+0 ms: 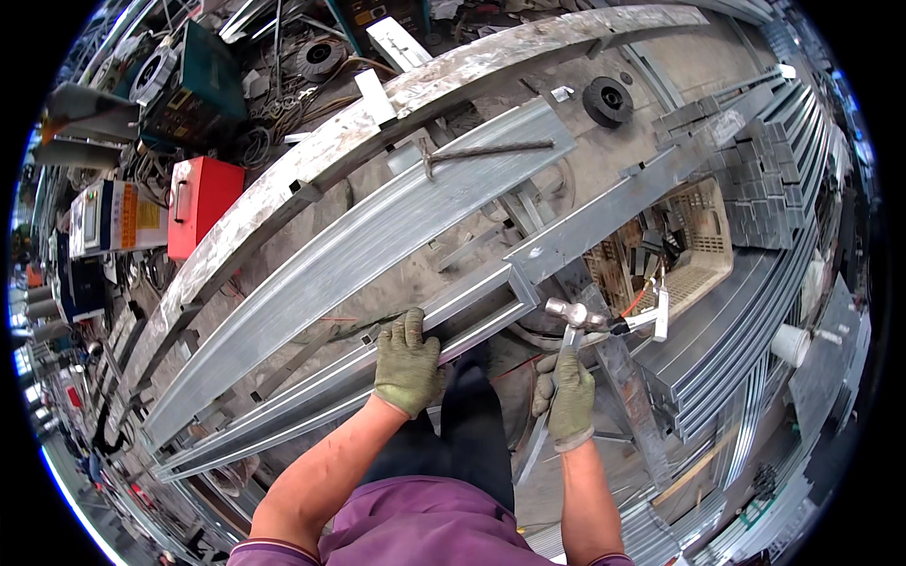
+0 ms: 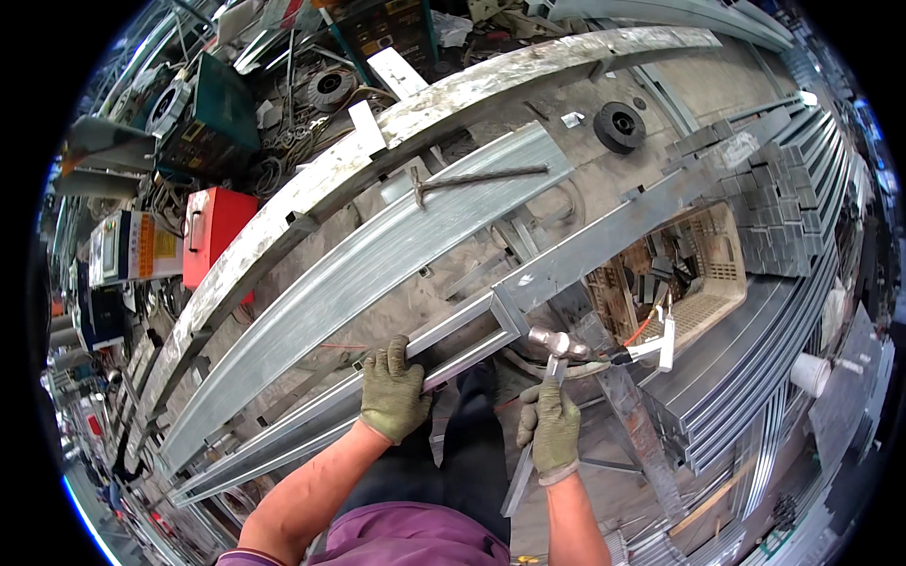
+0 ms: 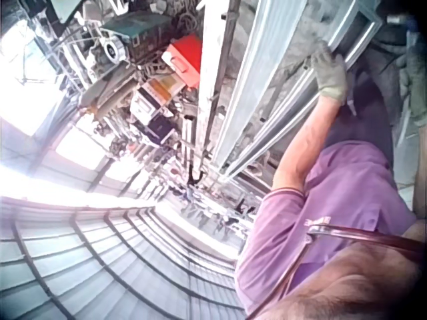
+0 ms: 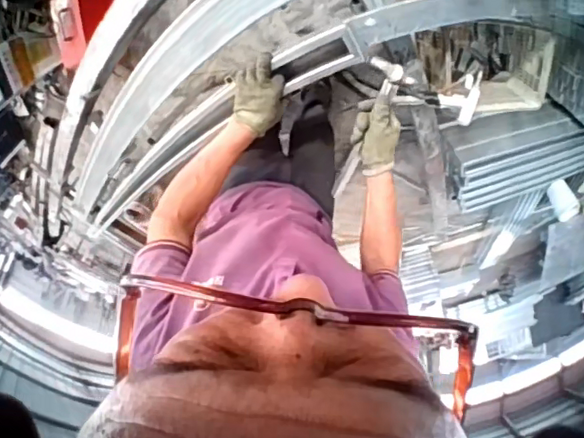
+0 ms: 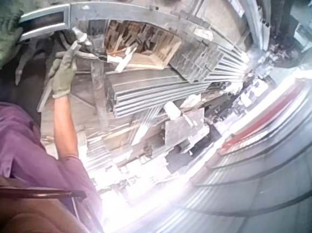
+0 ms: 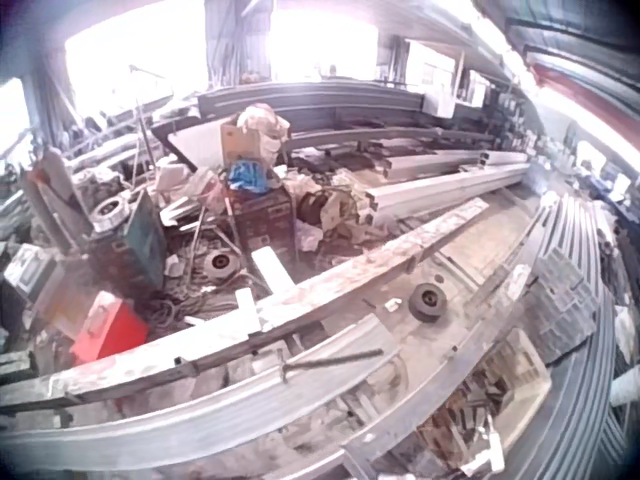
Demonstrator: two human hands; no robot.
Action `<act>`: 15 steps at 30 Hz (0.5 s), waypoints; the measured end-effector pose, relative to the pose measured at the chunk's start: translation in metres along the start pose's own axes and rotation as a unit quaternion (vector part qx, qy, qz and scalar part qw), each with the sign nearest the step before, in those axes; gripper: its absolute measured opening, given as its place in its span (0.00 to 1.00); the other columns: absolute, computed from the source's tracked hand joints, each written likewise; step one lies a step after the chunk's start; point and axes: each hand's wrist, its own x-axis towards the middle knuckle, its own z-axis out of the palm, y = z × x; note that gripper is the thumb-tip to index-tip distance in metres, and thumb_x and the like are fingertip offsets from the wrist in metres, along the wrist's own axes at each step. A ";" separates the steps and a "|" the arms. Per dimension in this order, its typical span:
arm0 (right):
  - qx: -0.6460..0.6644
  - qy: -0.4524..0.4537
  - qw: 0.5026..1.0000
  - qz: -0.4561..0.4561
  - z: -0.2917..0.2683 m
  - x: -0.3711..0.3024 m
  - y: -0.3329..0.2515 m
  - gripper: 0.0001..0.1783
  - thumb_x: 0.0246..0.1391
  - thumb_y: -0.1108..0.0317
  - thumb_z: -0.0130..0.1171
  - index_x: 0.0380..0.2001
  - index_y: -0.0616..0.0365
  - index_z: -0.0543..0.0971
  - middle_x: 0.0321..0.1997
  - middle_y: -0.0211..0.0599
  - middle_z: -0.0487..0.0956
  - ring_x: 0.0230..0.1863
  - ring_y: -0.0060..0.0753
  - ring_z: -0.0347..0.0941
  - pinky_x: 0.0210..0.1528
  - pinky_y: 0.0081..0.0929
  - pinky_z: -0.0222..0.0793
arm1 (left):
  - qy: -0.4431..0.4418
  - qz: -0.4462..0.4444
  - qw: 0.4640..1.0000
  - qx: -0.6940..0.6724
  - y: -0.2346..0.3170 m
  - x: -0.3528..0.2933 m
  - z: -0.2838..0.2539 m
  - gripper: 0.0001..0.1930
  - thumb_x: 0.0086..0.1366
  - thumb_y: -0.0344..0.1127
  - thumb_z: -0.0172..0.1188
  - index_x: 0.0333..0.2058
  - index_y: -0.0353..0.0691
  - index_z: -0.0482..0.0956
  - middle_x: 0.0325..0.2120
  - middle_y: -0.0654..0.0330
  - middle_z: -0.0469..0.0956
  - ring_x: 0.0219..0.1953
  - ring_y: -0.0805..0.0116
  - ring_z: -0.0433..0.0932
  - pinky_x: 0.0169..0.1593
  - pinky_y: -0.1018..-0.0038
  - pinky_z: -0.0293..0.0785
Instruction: The person positions metal frame components on a workbench, uses a hammer to align joints, and welds the connections with a handheld welding torch. The person repeats this process for multiple joints on the frame.
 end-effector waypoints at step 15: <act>-0.577 0.024 0.764 -0.288 -0.011 0.122 -0.098 0.23 0.63 0.58 0.64 0.58 0.54 0.81 0.45 0.53 0.88 0.48 0.66 0.83 0.52 0.56 0.78 | 0.024 0.024 0.999 0.005 -0.005 0.000 0.006 0.20 0.44 0.45 0.78 0.34 0.41 0.84 0.62 0.41 0.69 0.64 0.39 0.69 0.66 0.44 0.66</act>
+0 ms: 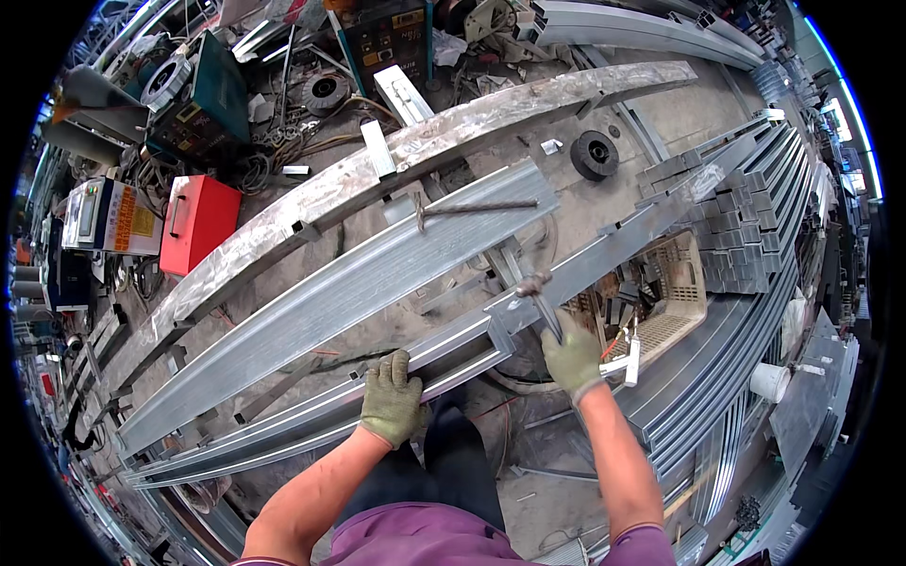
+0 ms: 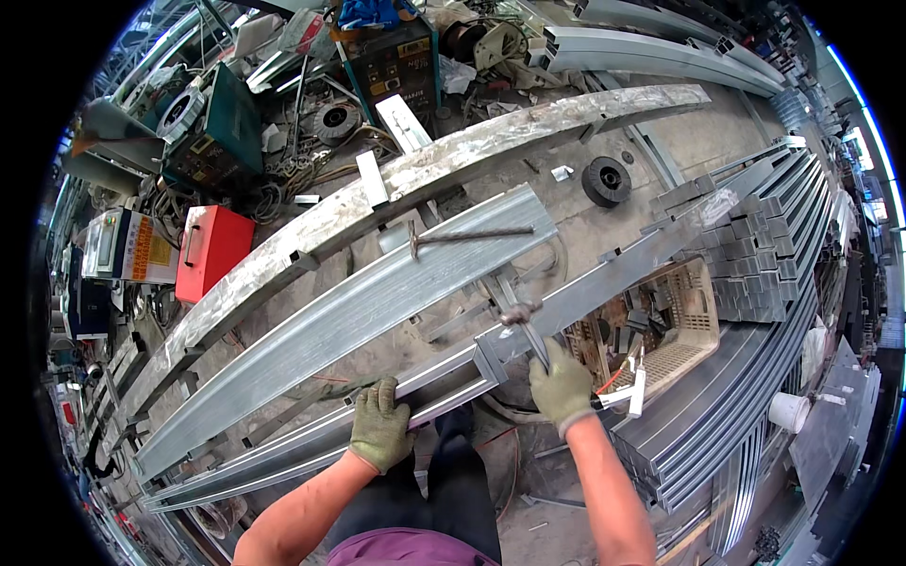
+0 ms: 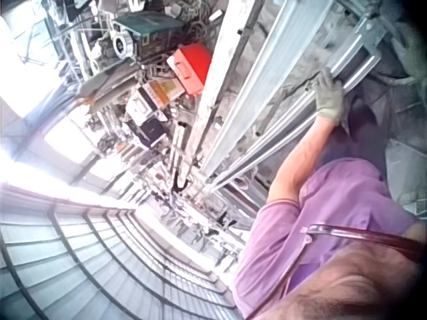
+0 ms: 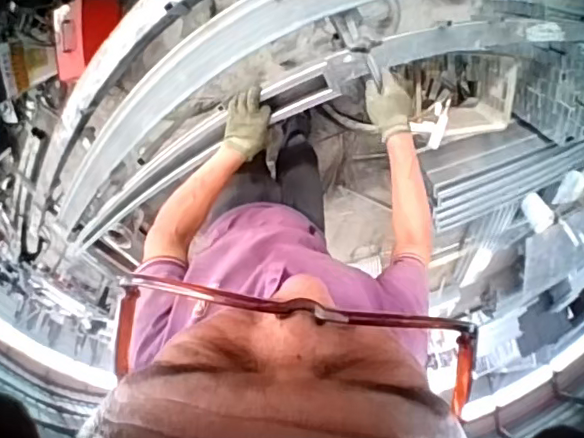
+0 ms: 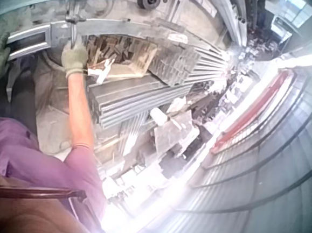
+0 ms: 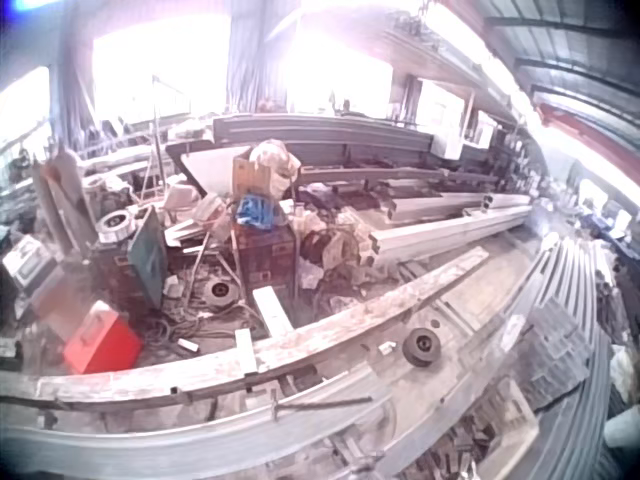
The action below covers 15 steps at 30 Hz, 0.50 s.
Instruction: The person positions metal frame components on a workbench, uses a hammer to align joints, and welds the connections with a handheld welding torch. The person repeats this process for multiple joints on the frame.
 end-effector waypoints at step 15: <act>-0.272 -0.112 0.901 -0.319 0.096 0.171 -0.092 0.18 0.66 0.62 0.59 0.57 0.42 0.84 0.59 0.35 0.86 0.65 0.41 0.78 0.65 0.48 0.70 | -0.030 -0.035 0.998 0.035 0.008 -0.003 -0.001 0.20 0.46 0.44 0.78 0.36 0.44 0.83 0.65 0.42 0.68 0.62 0.37 0.70 0.64 0.43 0.68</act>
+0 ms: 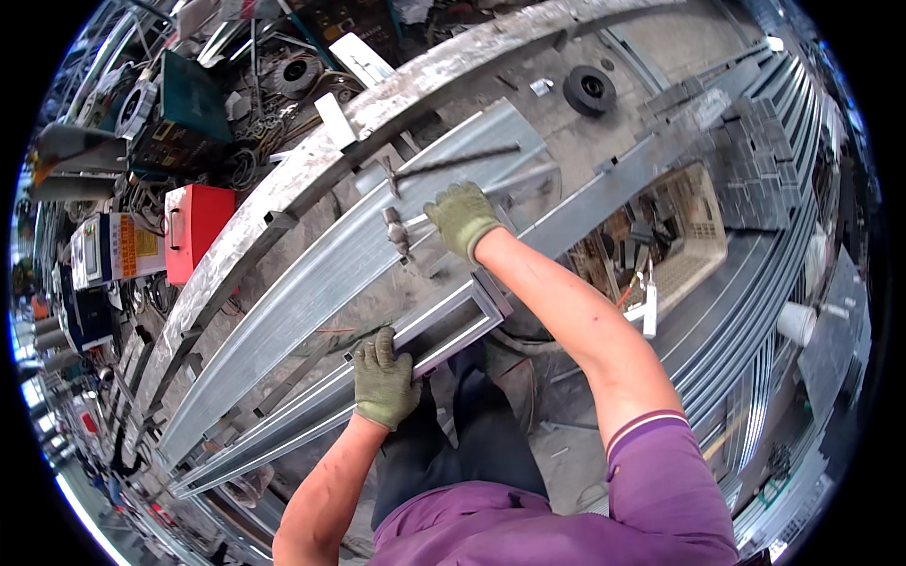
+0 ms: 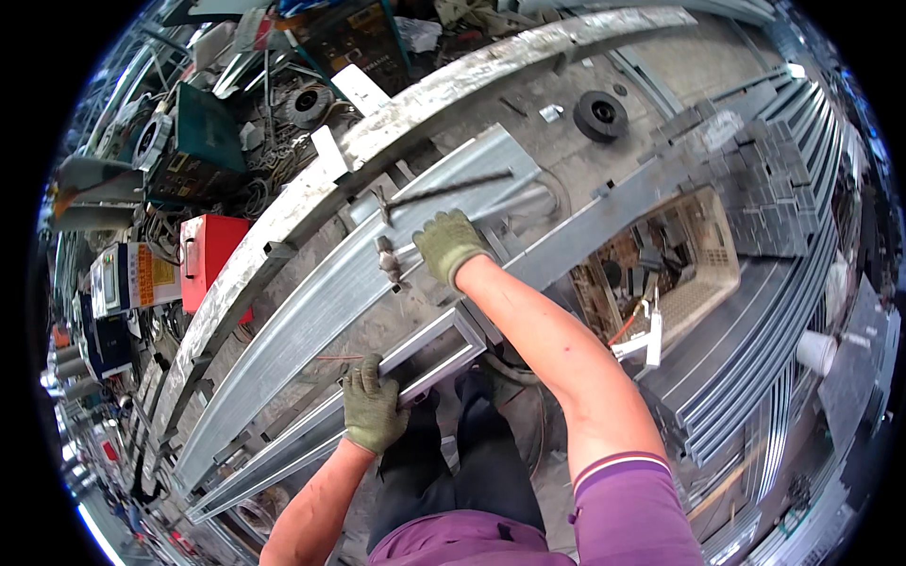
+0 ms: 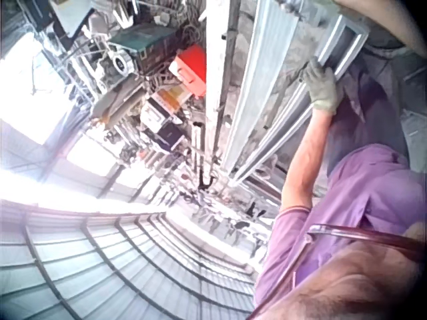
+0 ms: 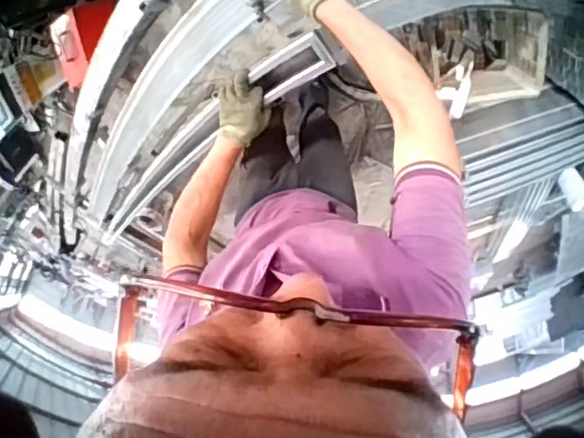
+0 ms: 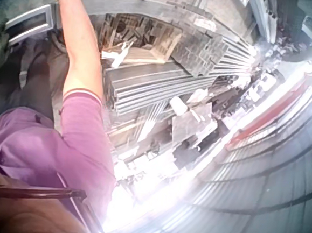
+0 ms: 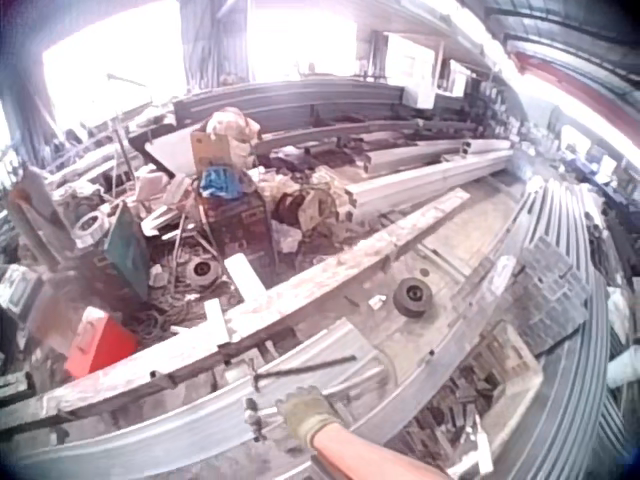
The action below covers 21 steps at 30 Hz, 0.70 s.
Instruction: The person positions metal frame components on a workbench, uses a hammer to align joints, and welds the connections with a handheld welding torch. The person repeats this process for multiple joints on the frame.
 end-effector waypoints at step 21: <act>0.561 0.279 0.743 0.237 0.086 -0.231 -0.111 0.36 0.65 0.68 0.61 0.76 0.60 0.69 0.58 0.60 0.85 0.58 0.63 0.82 0.65 0.50 0.75 | -0.002 0.014 0.998 0.065 0.002 0.003 0.000 0.20 0.50 0.43 0.82 0.35 0.42 0.81 0.64 0.36 0.67 0.61 0.31 0.69 0.63 0.42 0.66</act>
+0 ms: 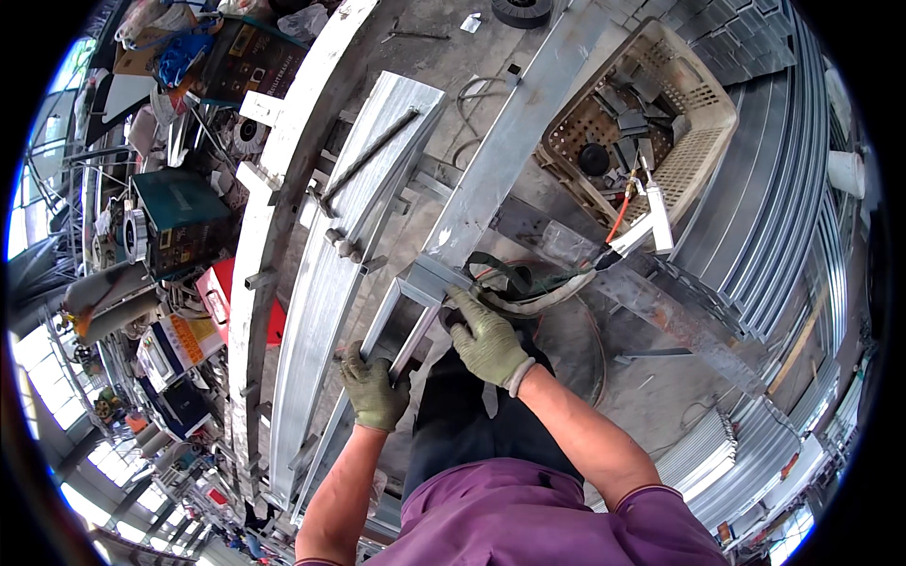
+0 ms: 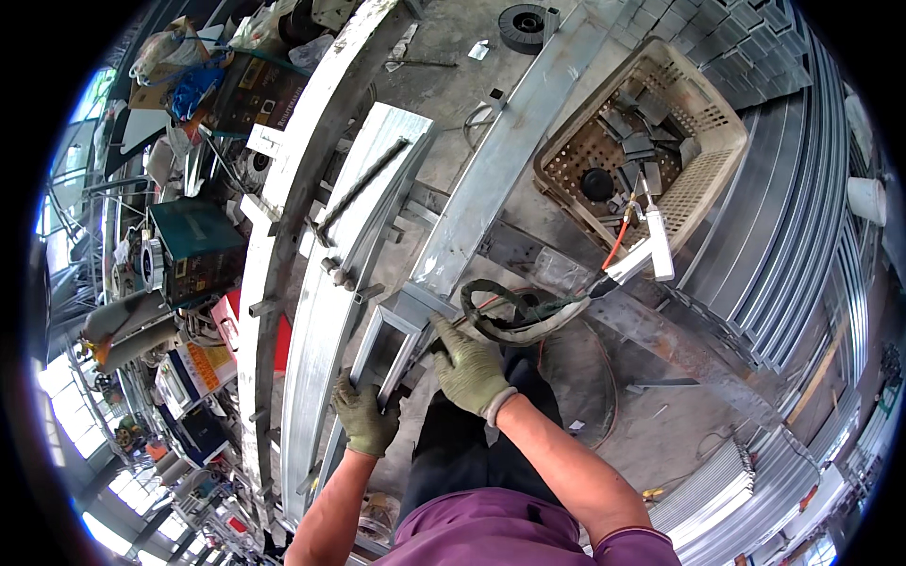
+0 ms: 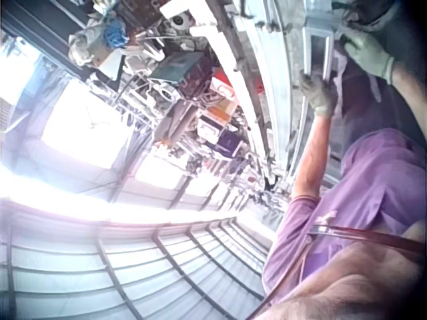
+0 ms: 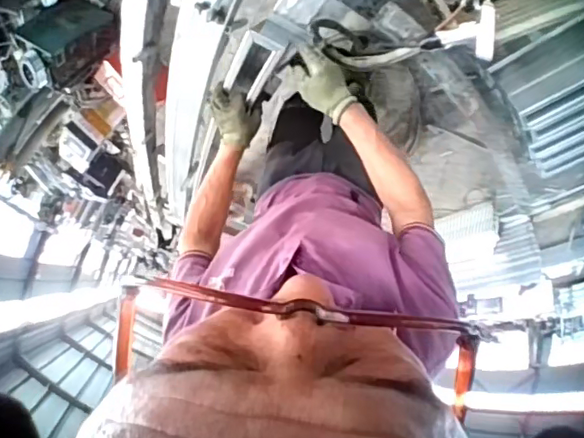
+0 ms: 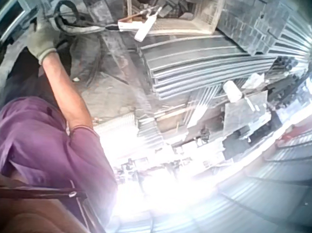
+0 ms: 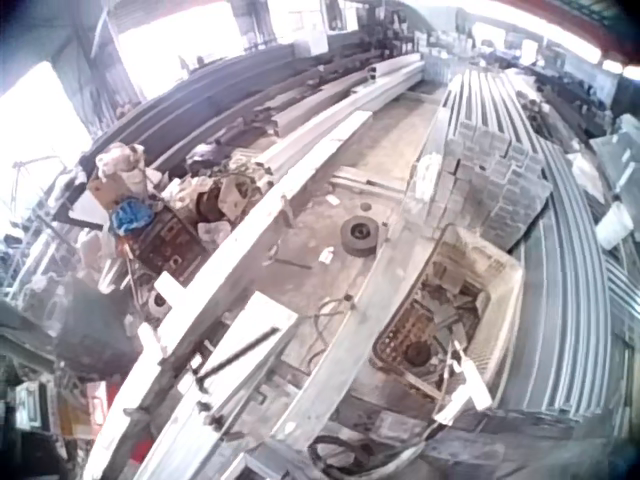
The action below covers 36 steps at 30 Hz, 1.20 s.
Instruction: The person positions metal frame components on a workbench, uses a hammer to align joints, and welds the connections with a handheld welding torch. The person repeats this process for multiple joints on the frame.
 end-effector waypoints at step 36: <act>0.129 0.422 0.814 0.377 -0.195 0.029 0.221 0.32 0.51 0.62 0.83 0.52 0.74 0.84 0.51 0.43 0.84 0.45 0.35 0.79 0.51 0.36 0.77 | 0.010 -0.019 0.999 -0.031 0.002 0.001 -0.005 0.18 0.46 0.39 0.76 0.36 0.43 0.83 0.64 0.43 0.67 0.63 0.36 0.69 0.60 0.43 0.69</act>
